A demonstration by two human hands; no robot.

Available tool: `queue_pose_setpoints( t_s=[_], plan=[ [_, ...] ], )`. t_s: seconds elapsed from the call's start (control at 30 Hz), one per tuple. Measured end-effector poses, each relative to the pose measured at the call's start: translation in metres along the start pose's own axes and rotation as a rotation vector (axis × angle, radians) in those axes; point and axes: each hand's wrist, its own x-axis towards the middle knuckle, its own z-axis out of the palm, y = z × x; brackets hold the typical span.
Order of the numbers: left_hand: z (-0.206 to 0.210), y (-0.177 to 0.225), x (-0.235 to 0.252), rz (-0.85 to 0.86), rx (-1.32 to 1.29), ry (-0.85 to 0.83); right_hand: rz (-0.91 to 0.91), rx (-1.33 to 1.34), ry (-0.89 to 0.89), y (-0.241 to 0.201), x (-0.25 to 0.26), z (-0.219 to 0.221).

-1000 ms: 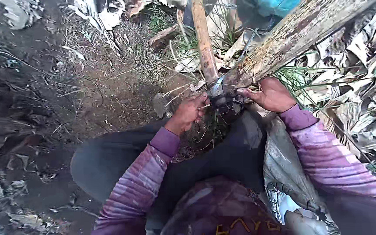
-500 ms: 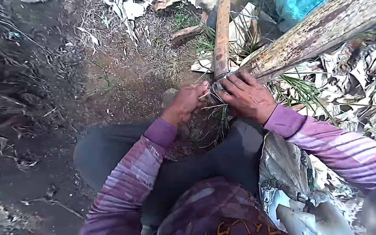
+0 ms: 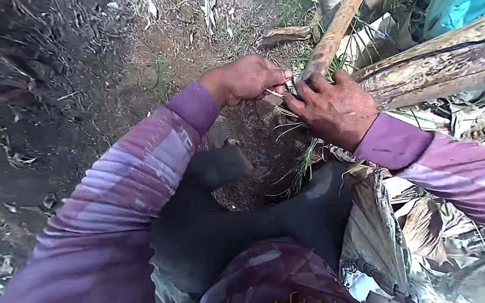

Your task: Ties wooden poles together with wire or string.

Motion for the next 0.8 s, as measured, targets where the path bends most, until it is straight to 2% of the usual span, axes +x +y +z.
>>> queue_pose_setpoints(
  t_s=[0.03, 0.07, 0.13, 0.27, 0.33, 0.43, 0.53, 0.63, 0.7, 0.8],
  plan=[
    [0.002, -0.041, 0.001, 0.005, -0.275, 0.024, 0.006, 0.002, -0.016, 0.0, 0.004, -0.003],
    [-0.005, -0.06, 0.002, -0.121, -0.398, -0.031, 0.016, 0.005, -0.037, 0.0, 0.006, -0.006],
    [-0.02, -0.079, 0.002, -0.234, -0.462, -0.085, 0.031, 0.006, -0.073, 0.001, 0.01, -0.011],
    [-0.024, -0.12, 0.001, -0.284, -0.512, 0.01, 0.035, 0.011, -0.084, 0.002, 0.012, -0.012],
    [0.003, -0.145, 0.016, -0.301, -0.611, 0.091, 0.052, -0.001, -0.09, 0.001, 0.015, -0.013],
    [0.067, -0.179, 0.051, -0.308, -0.874, 0.233, 0.067, -0.011, -0.106, 0.004, 0.018, -0.015],
    [0.137, -0.18, 0.067, -0.29, -1.098, 0.365, 0.037, -0.016, -0.109, 0.005, 0.015, -0.015],
    [0.174, -0.18, 0.087, -0.191, -1.409, 0.489, 0.021, -0.029, -0.109, 0.005, 0.015, -0.017],
    [0.159, -0.18, 0.103, -0.119, -1.375, 0.544, 0.018, -0.041, -0.107, 0.006, 0.015, -0.017],
    [0.101, -0.178, 0.102, 0.043, -1.114, 0.604, 0.032, -0.054, -0.129, 0.005, 0.013, -0.015]
  ],
)
